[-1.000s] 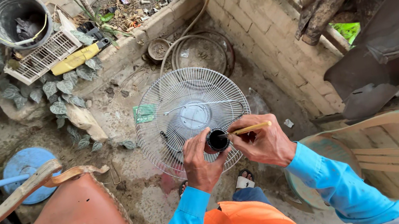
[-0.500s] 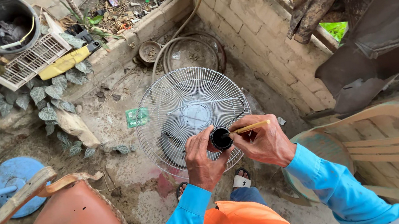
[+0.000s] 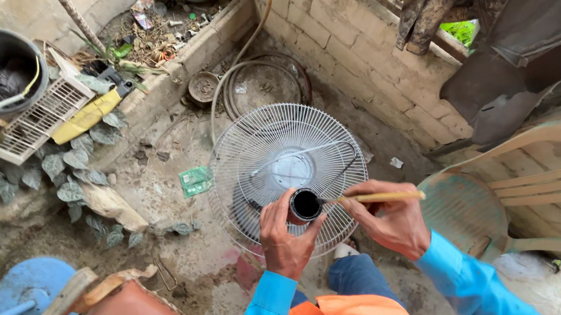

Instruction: The person holds a small can of dark paint in one hand and a brush in the other, painting the wire guard of an electric fan that lies on the ground. They dip the brush into the can and apply paint along the fan's wire frame, working around the guard throughout the clip.

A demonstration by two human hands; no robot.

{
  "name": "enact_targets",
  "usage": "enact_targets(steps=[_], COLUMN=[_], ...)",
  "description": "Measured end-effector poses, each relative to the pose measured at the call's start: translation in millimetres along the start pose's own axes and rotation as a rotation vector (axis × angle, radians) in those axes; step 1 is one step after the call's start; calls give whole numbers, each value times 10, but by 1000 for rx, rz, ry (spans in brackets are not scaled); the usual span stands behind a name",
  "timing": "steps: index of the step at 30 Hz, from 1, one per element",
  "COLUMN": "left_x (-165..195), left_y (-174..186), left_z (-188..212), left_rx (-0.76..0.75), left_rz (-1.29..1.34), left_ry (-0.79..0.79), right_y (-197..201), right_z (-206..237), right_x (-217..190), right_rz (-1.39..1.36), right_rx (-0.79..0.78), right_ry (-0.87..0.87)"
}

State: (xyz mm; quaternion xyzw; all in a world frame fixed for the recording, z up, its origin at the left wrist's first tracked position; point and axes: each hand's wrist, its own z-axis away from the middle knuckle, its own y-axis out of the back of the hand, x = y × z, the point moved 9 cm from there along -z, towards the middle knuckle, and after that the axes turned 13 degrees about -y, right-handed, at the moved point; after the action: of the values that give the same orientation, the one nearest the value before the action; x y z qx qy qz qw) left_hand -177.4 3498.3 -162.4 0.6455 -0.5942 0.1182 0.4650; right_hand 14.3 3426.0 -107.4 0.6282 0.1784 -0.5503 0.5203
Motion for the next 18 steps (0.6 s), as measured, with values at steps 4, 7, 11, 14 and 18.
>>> enact_targets(steps=[4,7,11,14,18], left_x=[-178,-283,-494,-608,-703], left_y=[73,129,223,275,250], left_z=[-9,-47,-26,-8,-37], left_rx=[-20,9,69,88,77], left_rz=[-6,-37,-103,-147,-176], left_ry=[133,161,245,261,277], right_y=[-150,-251,-418,-562,-676], right_z=[53,-57,-431,-655,-861], right_x=[594,952,1209,1291,1316], right_rz=[-373,-550,-601,-483,-370], right_rx=[20,40,12,13,28], right_ry=[-266,-321,-269,-228,-210])
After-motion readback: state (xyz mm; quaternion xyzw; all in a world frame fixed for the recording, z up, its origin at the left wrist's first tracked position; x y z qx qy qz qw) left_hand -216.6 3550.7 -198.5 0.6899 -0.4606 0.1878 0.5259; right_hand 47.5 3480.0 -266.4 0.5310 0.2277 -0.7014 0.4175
